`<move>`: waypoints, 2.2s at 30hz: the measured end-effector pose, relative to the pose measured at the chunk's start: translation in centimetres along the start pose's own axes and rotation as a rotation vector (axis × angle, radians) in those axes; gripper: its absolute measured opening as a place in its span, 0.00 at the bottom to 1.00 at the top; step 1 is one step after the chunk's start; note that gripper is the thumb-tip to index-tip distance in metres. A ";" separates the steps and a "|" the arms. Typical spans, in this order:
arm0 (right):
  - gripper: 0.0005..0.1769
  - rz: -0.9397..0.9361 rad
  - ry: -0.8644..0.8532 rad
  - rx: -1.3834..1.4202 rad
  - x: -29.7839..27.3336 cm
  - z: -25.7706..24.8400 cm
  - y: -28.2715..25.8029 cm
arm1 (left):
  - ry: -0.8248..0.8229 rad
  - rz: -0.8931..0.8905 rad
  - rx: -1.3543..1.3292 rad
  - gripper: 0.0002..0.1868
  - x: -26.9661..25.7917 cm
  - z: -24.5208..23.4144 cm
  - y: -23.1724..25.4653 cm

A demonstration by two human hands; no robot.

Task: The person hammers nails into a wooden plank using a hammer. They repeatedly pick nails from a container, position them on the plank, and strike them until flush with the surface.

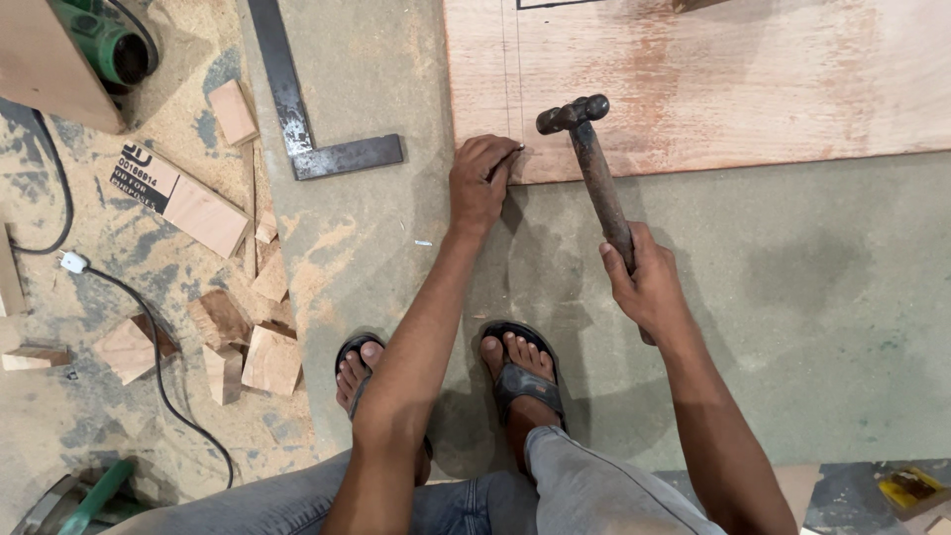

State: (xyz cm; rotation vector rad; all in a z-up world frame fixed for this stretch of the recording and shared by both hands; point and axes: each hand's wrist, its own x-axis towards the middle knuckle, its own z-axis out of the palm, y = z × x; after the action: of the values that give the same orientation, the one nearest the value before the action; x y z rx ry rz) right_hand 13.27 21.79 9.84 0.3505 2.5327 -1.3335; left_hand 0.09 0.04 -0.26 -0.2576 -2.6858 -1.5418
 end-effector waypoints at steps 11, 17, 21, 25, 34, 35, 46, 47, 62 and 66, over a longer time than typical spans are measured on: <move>0.18 -0.125 0.056 -0.209 -1.0 -2.0 -3.9 | 0.007 0.029 0.051 0.07 0.0 -0.1 0.1; 0.18 -0.104 -0.050 -0.306 -0.9 -1.6 -4.1 | -0.024 0.021 0.056 0.08 -0.1 -0.1 0.1; 0.15 -0.037 -0.112 -0.391 -0.1 -1.1 -3.9 | 0.003 0.046 0.056 0.10 -0.3 -0.1 0.2; 0.18 -0.253 0.084 -0.222 -1.7 -1.8 -4.5 | 0.015 0.076 -0.008 0.08 -0.1 0.1 0.1; 0.15 -0.078 -0.060 -0.360 0.2 -0.8 -4.5 | 0.035 0.098 0.051 0.09 -0.1 -0.2 0.4; 0.15 -0.077 -0.030 -0.347 0.2 -0.9 -4.5 | 0.039 0.103 0.062 0.09 0.0 -0.3 0.4; 0.17 -0.041 -0.099 -0.520 -0.2 -0.1 -4.0 | 0.009 0.063 0.048 0.09 -0.3 0.0 -0.1; 0.17 -0.051 -0.095 -0.481 0.2 -0.2 -3.8 | 0.017 0.074 0.060 0.09 -0.3 0.0 -0.1; 0.17 -0.121 -0.019 -0.482 0.4 -0.3 -4.2 | 0.024 0.072 0.044 0.12 -0.1 0.3 -0.7; 0.19 -0.230 0.130 -0.327 -2.0 -1.4 -4.5 | 0.005 0.086 0.040 0.10 -0.1 0.3 -0.6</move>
State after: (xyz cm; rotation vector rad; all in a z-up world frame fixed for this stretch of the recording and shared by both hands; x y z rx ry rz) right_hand 13.52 20.26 14.74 0.0837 2.9118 -0.9643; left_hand 0.12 -0.05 -0.93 -0.3617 -2.6605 -1.4623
